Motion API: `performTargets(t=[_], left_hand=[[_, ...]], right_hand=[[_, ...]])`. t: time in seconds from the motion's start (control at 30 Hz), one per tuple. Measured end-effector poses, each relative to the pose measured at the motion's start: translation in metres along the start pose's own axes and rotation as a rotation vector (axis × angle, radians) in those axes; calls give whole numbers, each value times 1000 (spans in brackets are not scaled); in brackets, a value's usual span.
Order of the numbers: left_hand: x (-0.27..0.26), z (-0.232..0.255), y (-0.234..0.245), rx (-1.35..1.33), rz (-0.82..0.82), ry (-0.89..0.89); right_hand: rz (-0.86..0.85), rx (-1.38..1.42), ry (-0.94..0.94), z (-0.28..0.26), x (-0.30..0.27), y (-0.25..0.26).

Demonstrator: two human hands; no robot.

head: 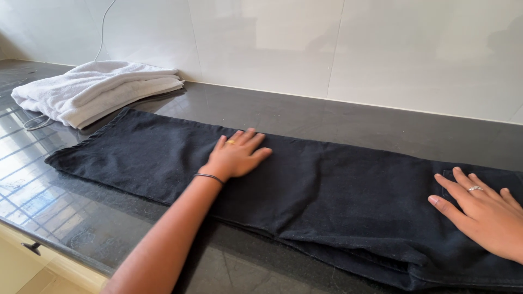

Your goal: Folding a pair of black jeans on a countertop.

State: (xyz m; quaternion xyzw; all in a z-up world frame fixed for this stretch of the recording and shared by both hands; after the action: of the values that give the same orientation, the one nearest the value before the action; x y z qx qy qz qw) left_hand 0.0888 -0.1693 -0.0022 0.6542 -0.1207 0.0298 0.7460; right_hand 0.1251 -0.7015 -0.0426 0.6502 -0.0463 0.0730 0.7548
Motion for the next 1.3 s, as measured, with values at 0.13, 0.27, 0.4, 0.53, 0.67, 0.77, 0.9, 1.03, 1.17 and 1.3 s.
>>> performTargets(t=[0.13,0.27,0.4,0.53,0.67,0.77,0.9,1.03,1.17,1.3], left_hand=[[-7,-61,11,39,-9,190],[-2,-92,-1,69,46,297],[-15,-43,13,114,14,335],[-47,86,34,103,-19,114],[-75,187,20,-29,135,-451],[-86,209,0,-219,183,-708],[-90,208,5,-278,55,-710],[-88,208,8,-264,30,-714],[-87,207,6,-247,15,-700],[-66,181,2,-93,16,-534]], right_hand=[[-25,39,1,-6,-6,9],[-59,31,-19,-9,-13,19],[-62,-7,-20,-12,-11,18],[-58,-4,-13,-12,-16,20],[-75,17,-9,-12,-17,26],[-81,31,-11,-14,-23,33],[-46,8,4,-31,-40,57],[111,32,150,-75,-75,86],[100,246,485,-116,-107,93],[-108,334,512,-113,-101,70]])
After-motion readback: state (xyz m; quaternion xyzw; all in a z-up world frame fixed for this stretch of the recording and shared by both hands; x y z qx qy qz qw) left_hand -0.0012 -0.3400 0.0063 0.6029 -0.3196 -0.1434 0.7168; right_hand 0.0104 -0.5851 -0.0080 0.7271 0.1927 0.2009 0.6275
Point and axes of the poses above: each hand's wrist, its own x-axis towards the middle knuckle, its own y-axis out of the back of the hand, z = x × y, the point moved 4 cm from there along x, towards the middle knuckle, and after that the axes turned 6 degrees about -y, right-handed, at the moved point
